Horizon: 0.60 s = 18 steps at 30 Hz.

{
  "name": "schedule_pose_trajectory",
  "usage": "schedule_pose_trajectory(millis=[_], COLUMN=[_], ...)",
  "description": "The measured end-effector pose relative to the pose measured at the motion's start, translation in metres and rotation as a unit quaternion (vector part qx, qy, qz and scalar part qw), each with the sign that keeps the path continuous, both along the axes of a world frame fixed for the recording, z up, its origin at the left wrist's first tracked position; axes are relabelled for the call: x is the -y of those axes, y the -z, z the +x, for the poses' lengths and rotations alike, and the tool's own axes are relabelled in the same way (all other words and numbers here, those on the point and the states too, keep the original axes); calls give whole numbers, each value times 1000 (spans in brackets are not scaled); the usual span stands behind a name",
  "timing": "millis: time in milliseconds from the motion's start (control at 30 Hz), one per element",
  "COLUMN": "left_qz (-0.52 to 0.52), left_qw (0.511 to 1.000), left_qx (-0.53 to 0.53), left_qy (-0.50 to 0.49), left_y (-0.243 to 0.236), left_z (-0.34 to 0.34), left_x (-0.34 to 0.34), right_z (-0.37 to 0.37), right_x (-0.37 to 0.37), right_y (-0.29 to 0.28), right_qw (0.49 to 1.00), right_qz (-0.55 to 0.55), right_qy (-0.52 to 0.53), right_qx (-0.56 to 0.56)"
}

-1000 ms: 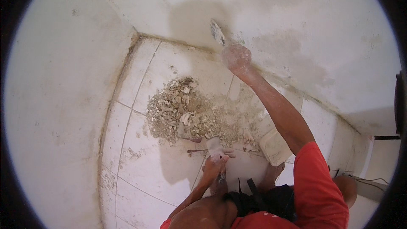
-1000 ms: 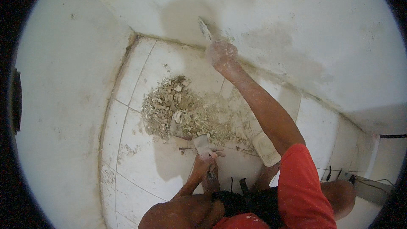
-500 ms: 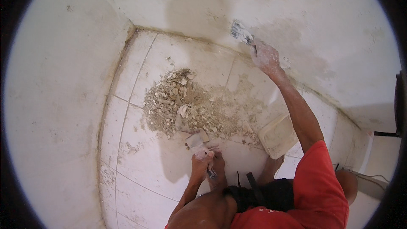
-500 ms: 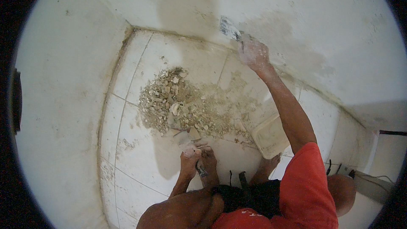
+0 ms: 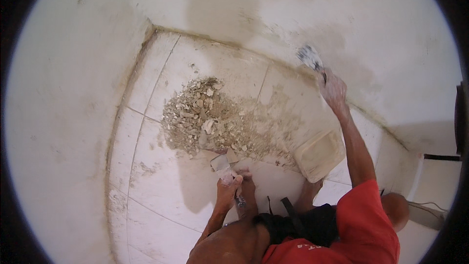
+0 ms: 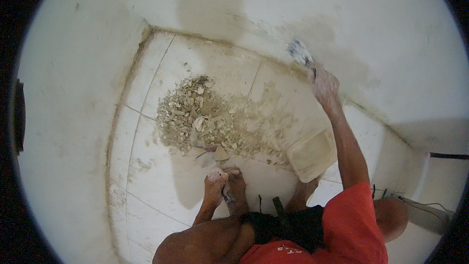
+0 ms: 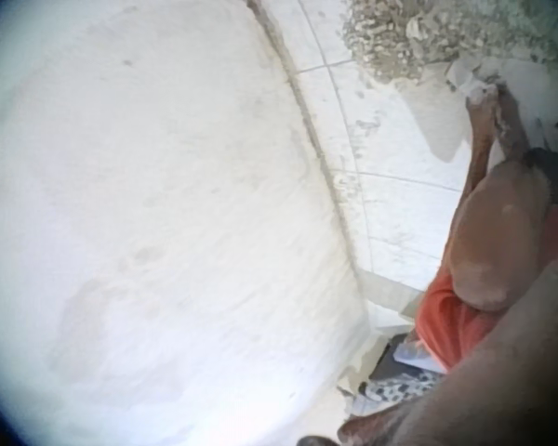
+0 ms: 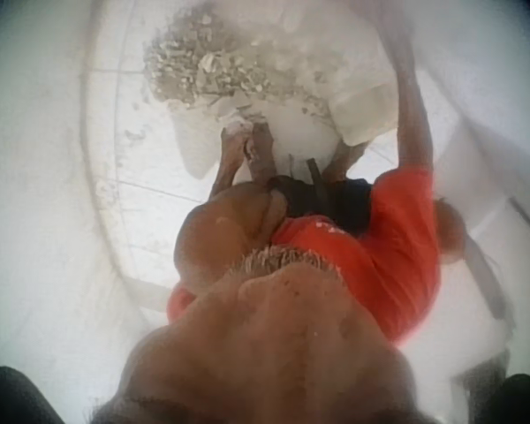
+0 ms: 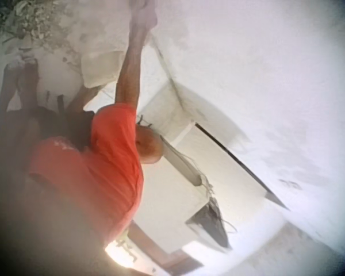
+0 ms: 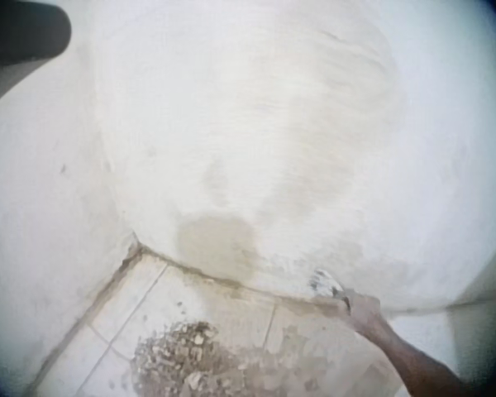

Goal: The person scrapes loose material from a wall using a putty knife and then applies patching compound from a small container to the wall surface.

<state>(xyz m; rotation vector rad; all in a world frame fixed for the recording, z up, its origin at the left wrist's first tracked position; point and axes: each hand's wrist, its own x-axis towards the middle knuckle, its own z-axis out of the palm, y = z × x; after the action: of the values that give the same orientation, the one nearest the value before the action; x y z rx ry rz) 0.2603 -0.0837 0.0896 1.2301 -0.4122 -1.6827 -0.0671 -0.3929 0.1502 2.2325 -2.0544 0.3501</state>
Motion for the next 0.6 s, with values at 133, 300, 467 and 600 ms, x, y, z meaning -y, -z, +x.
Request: schedule_pose_trajectory(millis=[133,300,467,600], left_qz=[-15,-60,-10,-23], left_qw=[1000,995,998,993], left_qx=[11,22,-60,115], left_qy=[2,81,-27,-13], left_y=[2,-4,3,-2], left_z=[-3,0,-13,1], left_x=[10,36,37,30], right_z=[26,132,168,145], right_x=[-38,0,86,83], right_y=[-1,-17,31,41], right_qw=[994,994,981,975], right_qz=[54,49,-79,-149], right_qy=[91,-29,-179,-163], right_qx=[17,90,-16,-31])
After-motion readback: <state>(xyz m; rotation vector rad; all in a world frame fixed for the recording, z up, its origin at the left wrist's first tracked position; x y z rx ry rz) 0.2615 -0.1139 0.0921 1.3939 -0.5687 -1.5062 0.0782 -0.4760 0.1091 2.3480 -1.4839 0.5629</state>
